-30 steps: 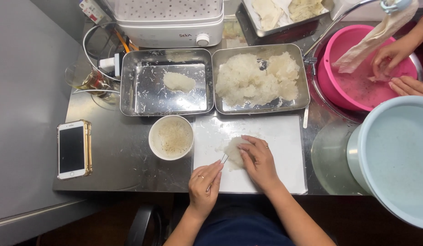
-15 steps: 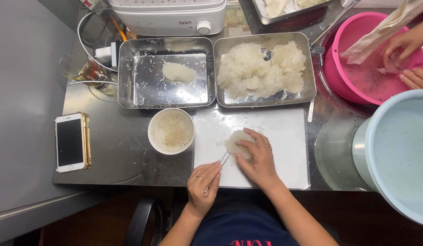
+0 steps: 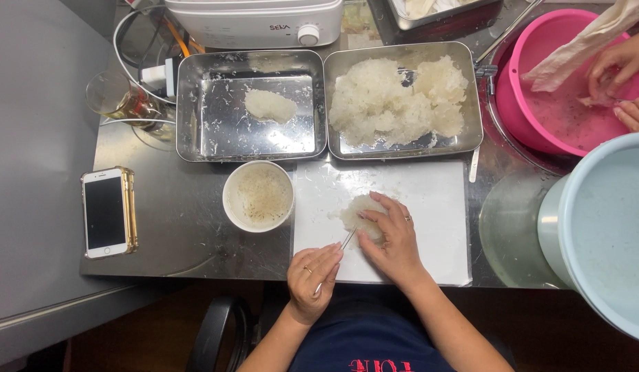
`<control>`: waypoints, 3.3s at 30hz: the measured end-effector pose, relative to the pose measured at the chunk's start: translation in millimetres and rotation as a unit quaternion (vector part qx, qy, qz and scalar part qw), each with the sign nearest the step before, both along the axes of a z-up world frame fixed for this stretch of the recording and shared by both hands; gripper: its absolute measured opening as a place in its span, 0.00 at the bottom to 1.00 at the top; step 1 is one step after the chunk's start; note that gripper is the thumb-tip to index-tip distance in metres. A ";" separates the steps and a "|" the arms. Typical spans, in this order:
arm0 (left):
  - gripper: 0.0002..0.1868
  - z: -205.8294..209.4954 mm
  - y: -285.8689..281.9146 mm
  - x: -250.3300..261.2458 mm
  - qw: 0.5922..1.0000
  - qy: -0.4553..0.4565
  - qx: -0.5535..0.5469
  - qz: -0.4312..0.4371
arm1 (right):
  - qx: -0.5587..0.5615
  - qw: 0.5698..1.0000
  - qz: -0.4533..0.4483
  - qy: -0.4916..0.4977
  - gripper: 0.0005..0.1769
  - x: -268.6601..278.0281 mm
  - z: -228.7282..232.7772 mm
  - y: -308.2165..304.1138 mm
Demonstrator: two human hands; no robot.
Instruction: Using tweezers to meticulously remove small dark impurities from bird's nest on a prep surface.
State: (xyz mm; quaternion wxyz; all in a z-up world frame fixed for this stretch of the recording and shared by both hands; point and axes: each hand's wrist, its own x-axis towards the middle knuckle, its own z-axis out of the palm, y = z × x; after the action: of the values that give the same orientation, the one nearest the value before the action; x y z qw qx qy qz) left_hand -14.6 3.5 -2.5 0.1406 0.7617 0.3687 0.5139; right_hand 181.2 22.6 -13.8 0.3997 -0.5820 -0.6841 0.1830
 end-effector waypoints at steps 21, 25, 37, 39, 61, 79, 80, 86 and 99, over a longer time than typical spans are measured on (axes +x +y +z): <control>0.10 -0.8 -6.6 5.6 0.994 -0.080 -0.079 0.016 | 0.001 0.998 0.004 0.058 0.15 2.5 0.2 -0.2; 0.10 0.6 -5.3 9.1 0.992 -0.090 -0.086 0.000 | -0.010 0.996 0.002 0.086 0.10 3.9 -0.8 1.7; 0.10 -6.4 -7.0 9.8 0.992 -0.089 -0.083 0.012 | -0.024 0.993 -0.007 0.112 0.02 2.4 4.7 1.4; 0.10 -7.7 -7.0 9.2 0.992 -0.099 -0.081 0.014 | -0.026 0.993 -0.008 0.115 0.03 2.8 4.7 1.0; 0.10 -0.9 -4.4 12.1 0.993 -0.089 -0.082 -0.010 | -0.013 0.988 0.007 0.153 0.01 4.9 8.3 1.0; 0.09 -3.7 -5.0 13.6 0.995 -0.075 -0.072 -0.001 | -0.011 0.990 0.005 0.142 0.01 4.8 6.9 0.8; 0.09 -4.6 -5.8 13.4 0.994 -0.080 -0.074 -0.001 | -0.014 0.990 0.003 0.144 0.01 4.5 7.0 0.1; 0.11 -4.7 -5.5 12.1 0.990 -0.103 -0.094 0.000 | -0.017 0.989 0.000 0.149 0.02 4.6 10.2 1.4; 0.11 -2.0 -8.4 3.5 0.917 -0.273 -0.288 0.029 | -0.072 0.969 -0.073 0.224 0.03 9.4 12.5 -3.5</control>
State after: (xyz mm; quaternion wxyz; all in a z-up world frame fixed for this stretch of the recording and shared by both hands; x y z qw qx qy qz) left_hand -11.1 -5.0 -4.5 0.4340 0.5071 0.4699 0.5777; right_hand 190.7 19.1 -1.3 0.5124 -0.6016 -0.5180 0.3275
